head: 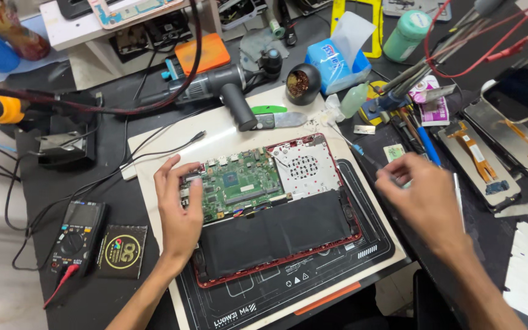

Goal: The person prys open the bottom case of a laptop with a tool, removes a battery unit by hand, and then uses a screwdriver to loosen screws and disconnect small internal cables from the motherboard.

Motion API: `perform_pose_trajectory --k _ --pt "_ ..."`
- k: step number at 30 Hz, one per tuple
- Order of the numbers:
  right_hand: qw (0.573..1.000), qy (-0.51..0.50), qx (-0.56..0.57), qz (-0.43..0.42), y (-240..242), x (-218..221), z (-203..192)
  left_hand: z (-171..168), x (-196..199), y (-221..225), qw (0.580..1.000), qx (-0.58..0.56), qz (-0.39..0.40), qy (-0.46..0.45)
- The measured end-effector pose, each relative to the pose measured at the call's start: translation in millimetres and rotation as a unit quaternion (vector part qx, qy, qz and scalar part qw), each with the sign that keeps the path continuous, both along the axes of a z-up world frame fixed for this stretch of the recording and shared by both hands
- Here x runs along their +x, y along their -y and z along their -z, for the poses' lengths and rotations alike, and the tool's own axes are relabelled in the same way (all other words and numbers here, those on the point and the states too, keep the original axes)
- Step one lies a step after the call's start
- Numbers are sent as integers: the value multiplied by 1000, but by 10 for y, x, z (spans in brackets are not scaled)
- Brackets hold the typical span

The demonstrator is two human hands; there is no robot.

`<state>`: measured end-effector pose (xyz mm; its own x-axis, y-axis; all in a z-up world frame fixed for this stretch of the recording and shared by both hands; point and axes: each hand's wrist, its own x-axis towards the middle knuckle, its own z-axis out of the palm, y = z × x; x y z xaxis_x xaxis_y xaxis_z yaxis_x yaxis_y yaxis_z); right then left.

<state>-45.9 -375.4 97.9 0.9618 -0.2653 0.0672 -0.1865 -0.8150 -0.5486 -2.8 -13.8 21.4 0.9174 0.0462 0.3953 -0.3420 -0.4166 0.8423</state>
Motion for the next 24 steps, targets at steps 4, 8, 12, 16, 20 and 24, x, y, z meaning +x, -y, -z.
perform_pose_trajectory --k 4,8,12,16,20,24 --pt "991 90 86 50 145 -111 -271 -222 -15 244 994 87 48 39" --pt "951 213 214 -73 161 -88 -414 -361 91 706 979 46 196 5" --pt "911 239 305 -142 23 -132 -346 -368 164 1250 951 3 309 8" --pt "888 280 299 -206 -83 -139 -168 -266 115 1493 932 -16 352 -81" --pt "897 270 285 -202 -74 -128 -34 -156 82 1541 928 -4 351 -122" --pt "894 265 295 -208 -72 -104 75 -73 81 1569 929 -36 350 -120"
